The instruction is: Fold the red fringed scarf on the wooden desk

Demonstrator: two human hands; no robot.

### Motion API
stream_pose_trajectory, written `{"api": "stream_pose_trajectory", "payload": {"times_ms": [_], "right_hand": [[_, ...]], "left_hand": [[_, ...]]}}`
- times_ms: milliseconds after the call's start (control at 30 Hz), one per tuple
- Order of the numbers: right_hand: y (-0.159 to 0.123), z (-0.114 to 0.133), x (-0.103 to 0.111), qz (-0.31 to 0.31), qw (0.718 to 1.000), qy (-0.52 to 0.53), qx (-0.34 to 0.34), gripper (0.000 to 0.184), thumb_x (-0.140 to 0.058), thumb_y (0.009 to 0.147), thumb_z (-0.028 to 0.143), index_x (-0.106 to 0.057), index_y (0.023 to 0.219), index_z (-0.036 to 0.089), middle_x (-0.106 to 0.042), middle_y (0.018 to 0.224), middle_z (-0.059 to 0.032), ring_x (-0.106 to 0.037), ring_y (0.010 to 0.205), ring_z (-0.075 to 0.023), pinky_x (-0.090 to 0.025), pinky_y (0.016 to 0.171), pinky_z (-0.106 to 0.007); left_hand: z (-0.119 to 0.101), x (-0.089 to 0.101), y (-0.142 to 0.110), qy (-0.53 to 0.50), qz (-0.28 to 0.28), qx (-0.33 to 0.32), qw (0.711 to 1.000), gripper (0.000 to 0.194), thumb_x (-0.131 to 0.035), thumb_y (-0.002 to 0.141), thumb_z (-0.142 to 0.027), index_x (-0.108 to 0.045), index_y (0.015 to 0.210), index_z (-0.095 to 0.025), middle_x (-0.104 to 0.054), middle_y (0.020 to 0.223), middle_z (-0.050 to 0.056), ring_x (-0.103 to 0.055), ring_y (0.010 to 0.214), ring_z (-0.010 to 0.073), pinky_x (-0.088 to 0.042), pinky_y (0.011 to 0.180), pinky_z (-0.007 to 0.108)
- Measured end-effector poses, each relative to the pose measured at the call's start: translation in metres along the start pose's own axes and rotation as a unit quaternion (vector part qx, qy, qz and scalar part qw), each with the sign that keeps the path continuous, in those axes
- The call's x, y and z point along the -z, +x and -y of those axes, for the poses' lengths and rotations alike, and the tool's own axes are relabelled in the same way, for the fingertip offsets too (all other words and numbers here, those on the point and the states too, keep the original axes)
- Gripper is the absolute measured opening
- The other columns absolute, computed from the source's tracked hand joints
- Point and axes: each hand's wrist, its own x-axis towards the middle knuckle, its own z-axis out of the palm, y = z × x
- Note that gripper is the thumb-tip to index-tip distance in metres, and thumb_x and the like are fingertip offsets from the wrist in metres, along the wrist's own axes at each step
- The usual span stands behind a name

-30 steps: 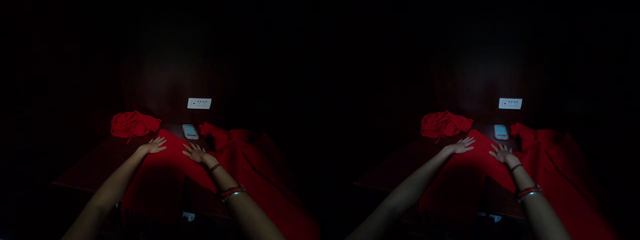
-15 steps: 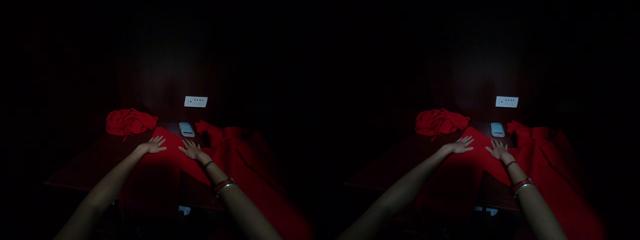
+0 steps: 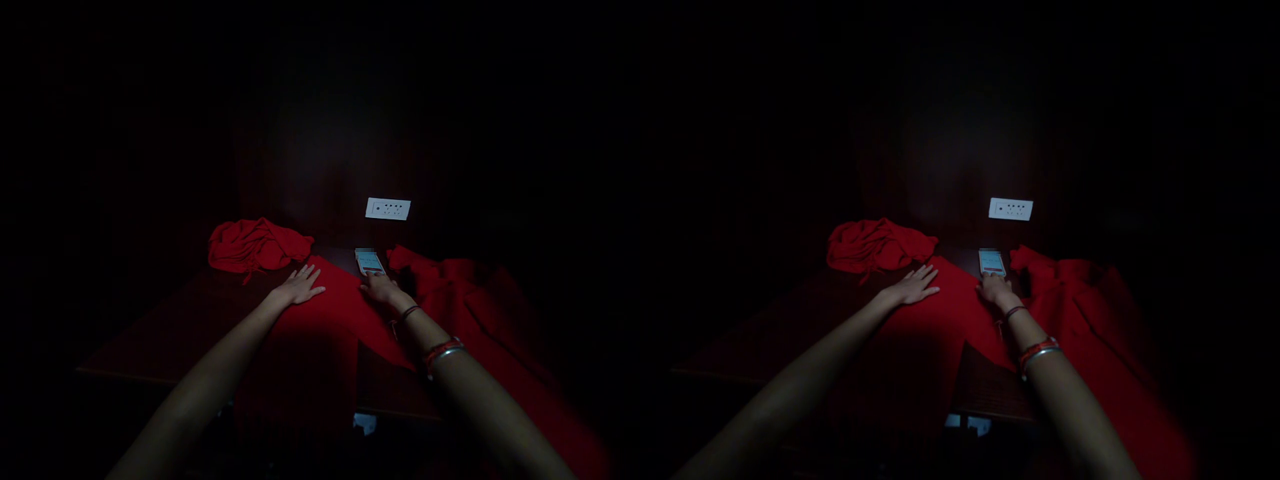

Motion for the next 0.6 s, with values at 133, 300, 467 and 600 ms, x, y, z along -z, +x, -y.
{"api": "stream_pose_trajectory", "payload": {"times_ms": [133,300,467,600], "right_hand": [[0.006,-0.011,-0.013,-0.011,0.999,0.01,-0.036,0.036,-0.039,0.079,0.026,-0.045,0.111,0.011,-0.05,0.111,-0.017,-0.049,0.099,-0.026,-0.041,0.075,-0.035],[0.005,-0.028,-0.017,-0.12,0.991,0.056,0.026,0.027,-0.038,0.078,0.016,-0.05,0.103,0.013,-0.055,0.101,-0.0122,-0.053,0.091,-0.0181,-0.039,0.075,-0.025],[0.002,-0.034,-0.014,-0.151,0.985,0.063,0.061,0.033,-0.04,0.078,0.017,-0.046,0.11,0.014,-0.051,0.106,-0.0116,-0.05,0.092,-0.0175,-0.037,0.079,-0.025],[-0.008,-0.023,-0.016,-0.1,0.992,0.02,0.075,0.047,-0.043,0.077,0.028,-0.035,0.123,0.022,-0.035,0.126,-0.0112,-0.036,0.11,-0.0254,-0.032,0.087,-0.037]], "left_hand": [[0.01,-0.007,0.002,-0.021,0.057,0.004,0.998,0.069,-0.011,0.077,-0.061,-0.008,0.132,-0.019,0.0,0.138,0.006,0.003,0.125,0.0211,-0.009,0.099,0.045],[0.009,-0.001,0.002,0.001,-0.018,-0.022,1.0,0.066,-0.013,0.078,-0.06,-0.012,0.132,-0.022,-0.001,0.139,0.005,0.002,0.125,0.021,-0.006,0.099,0.045],[0.026,0.016,-0.003,0.015,-0.104,0.013,0.994,0.054,-0.011,0.084,-0.048,-0.016,0.131,-0.022,-0.012,0.138,0.004,-0.009,0.125,0.0202,-0.014,0.099,0.042],[0.046,0.016,-0.003,0.026,-0.103,0.06,0.993,0.051,-0.012,0.085,-0.042,-0.025,0.129,-0.019,-0.02,0.136,0.005,-0.018,0.123,0.0196,-0.019,0.098,0.037]]}}
